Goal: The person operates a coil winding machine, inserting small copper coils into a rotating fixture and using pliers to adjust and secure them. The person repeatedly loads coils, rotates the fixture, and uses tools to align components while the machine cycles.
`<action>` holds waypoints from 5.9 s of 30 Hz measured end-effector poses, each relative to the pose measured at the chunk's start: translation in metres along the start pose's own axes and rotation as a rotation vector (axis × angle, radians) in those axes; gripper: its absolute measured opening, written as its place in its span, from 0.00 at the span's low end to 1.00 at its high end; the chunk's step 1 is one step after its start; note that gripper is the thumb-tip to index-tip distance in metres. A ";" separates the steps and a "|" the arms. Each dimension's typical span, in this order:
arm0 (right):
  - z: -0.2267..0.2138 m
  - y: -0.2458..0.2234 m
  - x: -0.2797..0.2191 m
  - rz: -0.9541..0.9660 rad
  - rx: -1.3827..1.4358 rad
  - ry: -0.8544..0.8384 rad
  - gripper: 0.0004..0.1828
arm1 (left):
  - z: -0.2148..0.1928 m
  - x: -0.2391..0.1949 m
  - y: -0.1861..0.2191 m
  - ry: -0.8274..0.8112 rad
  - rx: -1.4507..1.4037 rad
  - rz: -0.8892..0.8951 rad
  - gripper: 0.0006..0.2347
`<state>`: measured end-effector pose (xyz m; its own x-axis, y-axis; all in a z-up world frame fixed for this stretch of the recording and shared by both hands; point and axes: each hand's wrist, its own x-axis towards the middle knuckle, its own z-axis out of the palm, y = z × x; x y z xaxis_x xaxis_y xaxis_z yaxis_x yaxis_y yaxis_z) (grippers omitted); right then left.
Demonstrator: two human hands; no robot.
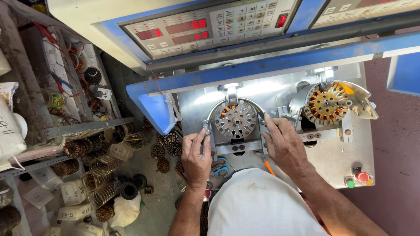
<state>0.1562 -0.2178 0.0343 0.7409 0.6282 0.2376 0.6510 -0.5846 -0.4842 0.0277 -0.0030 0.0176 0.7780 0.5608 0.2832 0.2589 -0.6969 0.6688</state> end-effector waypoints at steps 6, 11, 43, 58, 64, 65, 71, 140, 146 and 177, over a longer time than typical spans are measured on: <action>0.005 0.002 0.002 0.022 -0.019 -0.013 0.34 | 0.009 0.005 -0.002 0.017 0.018 -0.004 0.11; 0.007 -0.002 0.004 0.021 -0.050 -0.003 0.33 | 0.006 0.007 -0.001 -0.004 0.013 0.013 0.11; 0.014 -0.024 -0.027 0.056 -0.225 0.095 0.34 | -0.006 -0.016 -0.013 -0.019 0.093 0.107 0.11; 0.022 -0.029 -0.035 0.115 -0.274 0.083 0.38 | -0.008 -0.023 -0.021 -0.075 0.072 0.140 0.13; 0.012 -0.028 -0.033 0.073 -0.253 0.004 0.43 | -0.010 -0.032 -0.007 -0.028 0.078 0.119 0.17; 0.009 -0.025 -0.034 0.055 -0.231 0.001 0.43 | -0.009 -0.035 -0.004 -0.012 0.082 0.131 0.17; -0.015 -0.010 -0.048 -0.039 -0.039 -0.063 0.38 | -0.017 -0.064 0.026 -0.066 0.066 0.022 0.18; 0.099 0.042 0.182 0.768 1.346 -0.600 0.19 | 0.118 -0.025 0.009 -0.045 -0.590 -0.292 0.54; 0.098 0.036 0.185 0.819 1.179 -0.569 0.20 | 0.120 -0.025 -0.003 -0.071 -0.569 -0.215 0.54; 0.024 0.018 0.101 -0.030 0.356 -0.275 0.10 | 0.030 -0.105 -0.007 -0.312 -0.361 -0.508 0.25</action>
<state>0.2385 -0.1521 0.0295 0.6196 0.7836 0.0464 0.5386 -0.3813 -0.7514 -0.0385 -0.0703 -0.0372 0.7533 0.5854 -0.2998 0.4697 -0.1599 0.8682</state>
